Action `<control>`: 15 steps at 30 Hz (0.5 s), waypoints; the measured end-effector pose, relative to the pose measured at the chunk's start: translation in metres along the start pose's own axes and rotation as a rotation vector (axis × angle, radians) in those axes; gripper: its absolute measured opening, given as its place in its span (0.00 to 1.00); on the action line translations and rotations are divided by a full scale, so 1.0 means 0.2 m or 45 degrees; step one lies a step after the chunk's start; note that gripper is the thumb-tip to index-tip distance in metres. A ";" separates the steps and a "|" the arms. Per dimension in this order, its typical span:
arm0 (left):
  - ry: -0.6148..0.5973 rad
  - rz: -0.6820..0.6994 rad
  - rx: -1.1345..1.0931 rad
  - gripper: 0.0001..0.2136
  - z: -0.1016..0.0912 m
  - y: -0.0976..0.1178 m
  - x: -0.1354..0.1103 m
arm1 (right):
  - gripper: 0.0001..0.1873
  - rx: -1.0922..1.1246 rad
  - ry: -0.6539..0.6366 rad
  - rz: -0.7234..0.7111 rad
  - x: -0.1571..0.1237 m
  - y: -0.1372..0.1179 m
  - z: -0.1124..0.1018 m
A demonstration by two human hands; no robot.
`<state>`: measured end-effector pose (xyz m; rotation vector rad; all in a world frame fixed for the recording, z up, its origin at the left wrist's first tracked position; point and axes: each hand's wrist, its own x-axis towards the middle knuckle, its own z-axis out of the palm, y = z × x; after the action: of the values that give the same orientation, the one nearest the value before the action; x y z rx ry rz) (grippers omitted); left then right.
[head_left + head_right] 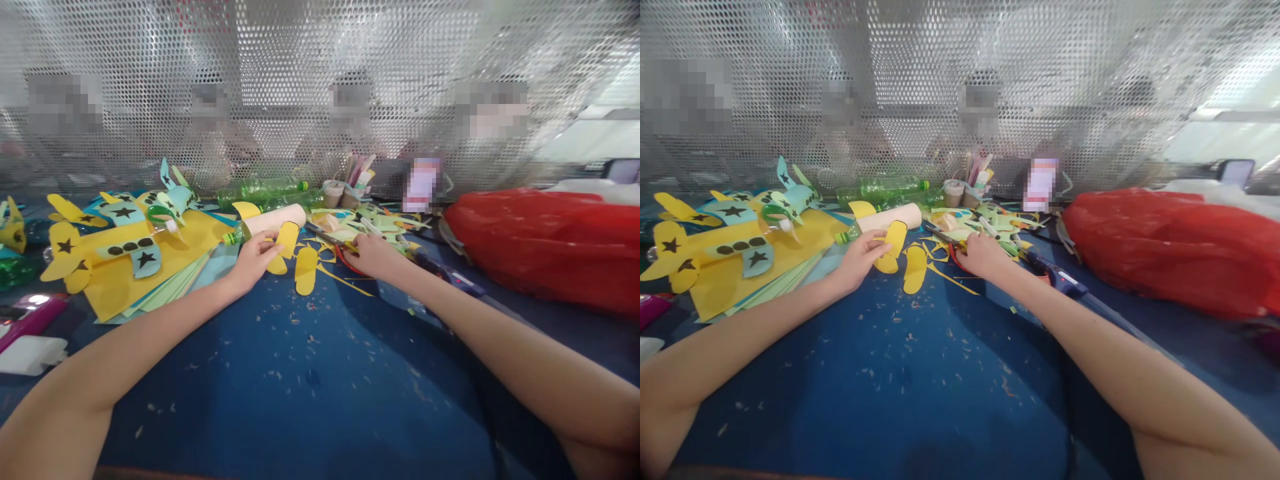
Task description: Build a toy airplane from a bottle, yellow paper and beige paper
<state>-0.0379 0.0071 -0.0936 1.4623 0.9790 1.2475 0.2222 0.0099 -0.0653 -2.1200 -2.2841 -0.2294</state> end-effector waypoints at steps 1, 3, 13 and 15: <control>-0.004 -0.005 -0.017 0.12 0.00 0.00 0.00 | 0.20 0.019 -0.037 0.011 0.00 0.00 -0.01; -0.004 -0.012 -0.046 0.11 0.00 0.00 0.00 | 0.18 0.087 -0.130 0.036 0.01 0.00 -0.02; 0.144 0.012 0.014 0.14 -0.02 -0.01 0.03 | 0.21 0.362 -0.117 0.149 0.08 0.06 -0.04; 0.151 0.029 0.020 0.12 -0.02 -0.01 0.03 | 0.24 0.525 -0.013 0.169 0.08 0.06 -0.03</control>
<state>-0.0411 0.0140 -0.0932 1.4278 1.0558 1.3585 0.2320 0.0259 -0.0557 -2.0407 -1.9677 0.2355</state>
